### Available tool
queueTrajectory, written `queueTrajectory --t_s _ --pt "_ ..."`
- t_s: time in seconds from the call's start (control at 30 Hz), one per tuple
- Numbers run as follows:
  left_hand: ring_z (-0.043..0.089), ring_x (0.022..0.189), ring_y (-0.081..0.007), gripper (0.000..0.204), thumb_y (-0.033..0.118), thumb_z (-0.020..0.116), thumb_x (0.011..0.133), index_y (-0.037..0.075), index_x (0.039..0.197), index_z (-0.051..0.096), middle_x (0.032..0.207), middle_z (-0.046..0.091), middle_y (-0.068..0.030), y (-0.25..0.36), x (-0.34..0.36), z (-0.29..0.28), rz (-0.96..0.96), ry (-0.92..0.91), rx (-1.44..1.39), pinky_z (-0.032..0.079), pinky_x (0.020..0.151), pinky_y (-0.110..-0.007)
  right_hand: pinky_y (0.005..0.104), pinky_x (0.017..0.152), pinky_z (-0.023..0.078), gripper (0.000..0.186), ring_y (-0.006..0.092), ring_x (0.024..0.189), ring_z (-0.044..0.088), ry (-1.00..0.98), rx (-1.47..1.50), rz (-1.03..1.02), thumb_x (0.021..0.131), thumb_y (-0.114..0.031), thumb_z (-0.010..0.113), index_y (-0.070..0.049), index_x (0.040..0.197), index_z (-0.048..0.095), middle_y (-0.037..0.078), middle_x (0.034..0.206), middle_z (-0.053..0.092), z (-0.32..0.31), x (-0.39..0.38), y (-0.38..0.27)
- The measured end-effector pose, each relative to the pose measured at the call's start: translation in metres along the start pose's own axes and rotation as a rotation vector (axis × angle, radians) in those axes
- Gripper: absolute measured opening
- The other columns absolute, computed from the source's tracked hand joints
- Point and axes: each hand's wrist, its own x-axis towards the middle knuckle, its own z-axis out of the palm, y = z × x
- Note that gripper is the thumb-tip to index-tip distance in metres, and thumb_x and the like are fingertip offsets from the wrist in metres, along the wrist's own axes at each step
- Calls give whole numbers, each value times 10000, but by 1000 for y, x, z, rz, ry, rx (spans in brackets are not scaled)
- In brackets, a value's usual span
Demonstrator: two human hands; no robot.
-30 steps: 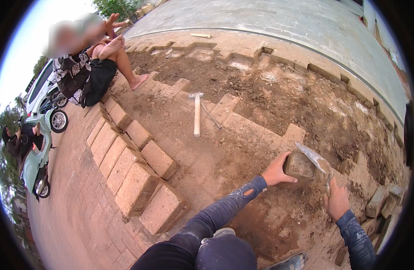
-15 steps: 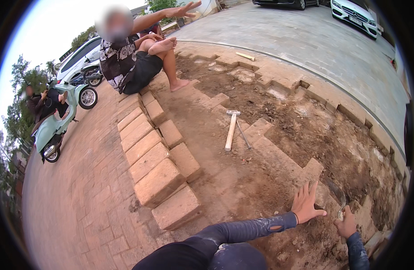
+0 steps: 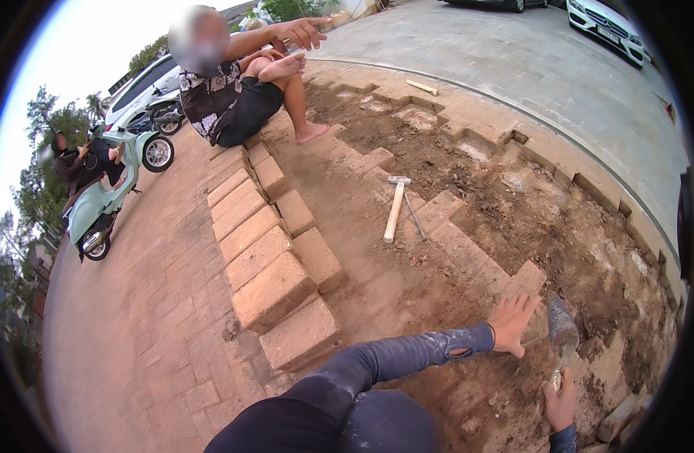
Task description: The person uses a trowel to apply mortar to the ground and places bricks into a row. They repeatedly pick up bricks, apply mortar, and set them down to form a brick border.
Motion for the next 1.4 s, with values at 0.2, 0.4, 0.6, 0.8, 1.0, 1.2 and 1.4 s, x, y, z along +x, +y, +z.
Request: queueTrajectory --t_s 0.2,0.4,0.6,0.8,1.0,1.2,1.4 --pt "371 1355 -445 1300 283 900 492 22 1523 152 1437 349 -274 -7 -32 -4 94 41 47 231 1161 -589 341 370 448 210 212 426 556 -200 -53 120 842 -71 545 3 1018 457 99 701 516 40 1 38" --pt "371 1350 -455 1315 286 909 499 30 1532 136 1446 342 -278 -14 -33 1 98 75 43 210 1181 -587 421 525 500 263 298 571 621 -158 -76 99 817 -109 576 23 1029 492 165 731 555 50 -8 43" --pt "377 1342 -463 1310 291 906 507 28 1536 140 1434 355 -280 -11 -18 3 93 -4 52 245 1160 -580 482 775 516 300 404 775 632 -5 -201 231 807 -134 620 19 1032 493 213 771 584 68 -19 62" --pt "370 1364 -452 1321 318 905 516 42 1545 124 1455 358 -268 -8 -4 -12 106 -99 115 245 1151 -604 391 477 485 228 274 490 606 111 139 157 836 -128 625 15 970 508 177 724 628 49 -11 -11" --pt "376 1365 -450 1309 329 903 527 54 1546 128 1463 356 -261 -18 -11 -21 250 -209 190 237 1154 -610 491 674 507 258 447 746 657 -197 23 500 844 -167 630 24 990 536 258 779 643 62 -15 13" --pt "416 1301 -435 1266 358 886 568 22 1541 150 1374 406 -250 -1 11 -17 169 -225 179 257 1143 -603 509 699 486 228 492 794 633 136 25 368 865 -141 611 29 992 526 283 788 627 97 -41 55" --pt "409 1292 -424 1207 413 857 597 -107 1473 209 1314 428 -261 12 1 15 -86 26 302 294 1130 -565 500 683 471 224 494 794 624 89 175 283 870 -130 613 28 995 515 283 782 614 83 -29 -7"
